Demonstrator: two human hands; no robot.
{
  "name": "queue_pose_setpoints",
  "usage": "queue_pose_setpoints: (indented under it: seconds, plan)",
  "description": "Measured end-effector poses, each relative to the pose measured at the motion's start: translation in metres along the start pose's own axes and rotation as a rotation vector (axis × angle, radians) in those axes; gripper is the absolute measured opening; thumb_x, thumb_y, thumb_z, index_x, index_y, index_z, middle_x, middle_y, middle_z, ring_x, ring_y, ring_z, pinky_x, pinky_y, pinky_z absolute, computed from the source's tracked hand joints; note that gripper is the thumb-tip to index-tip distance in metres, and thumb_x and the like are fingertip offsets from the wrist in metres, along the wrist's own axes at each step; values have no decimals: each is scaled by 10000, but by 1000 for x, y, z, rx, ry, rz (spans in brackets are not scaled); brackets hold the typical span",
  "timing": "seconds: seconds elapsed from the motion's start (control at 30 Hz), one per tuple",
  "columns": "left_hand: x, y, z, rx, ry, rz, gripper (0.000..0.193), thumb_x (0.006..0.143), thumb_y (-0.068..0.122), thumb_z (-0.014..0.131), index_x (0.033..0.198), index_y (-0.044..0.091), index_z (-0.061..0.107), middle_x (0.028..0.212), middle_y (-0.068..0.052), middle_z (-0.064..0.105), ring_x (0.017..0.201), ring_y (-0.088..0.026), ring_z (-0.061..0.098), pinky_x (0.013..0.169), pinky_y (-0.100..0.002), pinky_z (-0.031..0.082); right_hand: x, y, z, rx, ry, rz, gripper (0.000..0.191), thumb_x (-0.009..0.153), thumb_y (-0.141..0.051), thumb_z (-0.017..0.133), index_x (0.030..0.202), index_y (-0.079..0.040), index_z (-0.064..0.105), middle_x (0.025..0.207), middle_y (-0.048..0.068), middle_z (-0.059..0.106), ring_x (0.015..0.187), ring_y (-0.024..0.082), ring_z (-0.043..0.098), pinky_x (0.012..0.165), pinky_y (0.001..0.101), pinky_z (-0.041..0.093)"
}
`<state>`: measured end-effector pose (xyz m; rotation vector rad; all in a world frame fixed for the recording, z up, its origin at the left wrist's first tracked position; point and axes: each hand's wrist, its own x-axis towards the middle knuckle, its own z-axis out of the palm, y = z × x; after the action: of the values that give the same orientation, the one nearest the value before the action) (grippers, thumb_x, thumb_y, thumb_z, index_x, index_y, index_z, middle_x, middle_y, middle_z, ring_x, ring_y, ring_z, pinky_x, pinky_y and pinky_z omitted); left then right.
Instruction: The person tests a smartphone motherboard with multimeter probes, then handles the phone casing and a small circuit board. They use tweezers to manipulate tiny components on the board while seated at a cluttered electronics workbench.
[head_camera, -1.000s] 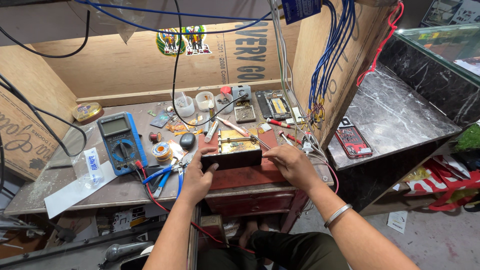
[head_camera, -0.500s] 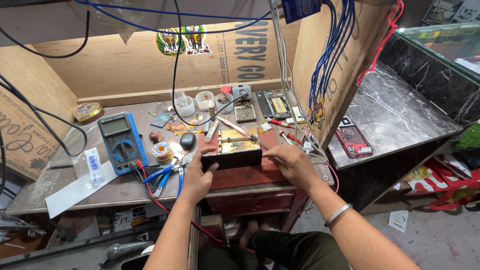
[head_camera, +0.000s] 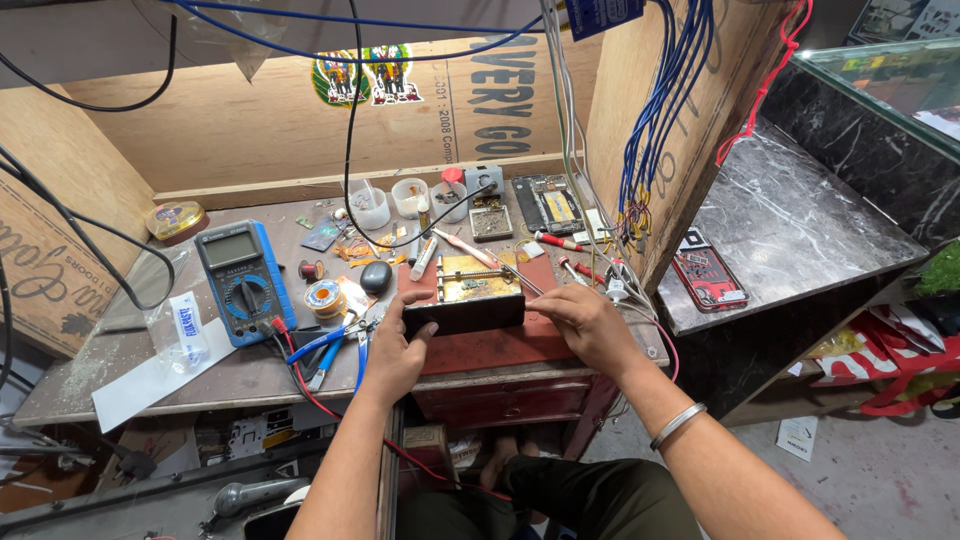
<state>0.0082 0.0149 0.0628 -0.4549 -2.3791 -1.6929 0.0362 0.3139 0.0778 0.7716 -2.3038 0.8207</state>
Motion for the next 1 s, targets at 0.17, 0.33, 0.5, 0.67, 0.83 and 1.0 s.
queue_pose_setpoints:
  seconds: [0.17, 0.33, 0.5, 0.67, 0.83, 1.0]
  plan:
    - [-1, -4, 1, -24, -3, 50, 451, 877, -30, 671, 1288, 133, 586, 821, -29, 633, 669, -76, 478, 619, -234, 433, -6, 7, 3, 24, -29, 31, 499, 767, 123, 615, 1158, -149, 766, 1032, 49, 730, 1011, 263, 688, 899, 377, 557]
    - [2, -10, 4, -37, -1, -3, 474, 872, -57, 668, 1300, 131, 592, 836, -30, 613, 664, -98, 437, 593, -261, 406, -7, 14, 3, -7, -24, 35, 512, 756, 131, 604, 1134, -167, 779, 1006, 50, 710, 993, 262, 674, 893, 373, 546]
    - [4, -20, 9, -161, -34, 47, 496, 884, -80, 657, 1330, 115, 559, 937, -41, 662, 809, -79, 562, 712, -233, 452, -9, 10, -2, 6, 26, 13, 462, 787, 105, 644, 1157, -140, 774, 980, 67, 680, 974, 277, 655, 880, 390, 532]
    - [6, -30, 16, -235, -47, 101, 506, 886, -124, 633, 1338, 89, 554, 1034, -53, 666, 974, -89, 612, 863, -220, 469, -11, 11, -2, 103, 68, 56, 298, 855, 3, 742, 1128, -115, 762, 1012, 76, 680, 955, 263, 663, 817, 371, 543]
    - [6, -38, 22, -231, -52, 103, 489, 899, -120, 642, 1330, 83, 534, 1077, -29, 632, 990, -79, 609, 868, -214, 482, -17, 24, 0, 174, 84, 32, 282, 908, -2, 726, 1169, -103, 759, 1009, 84, 684, 948, 270, 682, 827, 371, 549]
    - [6, -43, 26, -178, -54, 121, 498, 911, -120, 652, 1349, 74, 514, 1141, -27, 624, 1011, -72, 609, 865, -203, 491, -21, 34, 0, 144, 51, 29, 300, 916, -9, 710, 1200, -100, 743, 1000, 89, 717, 938, 303, 693, 829, 394, 548]
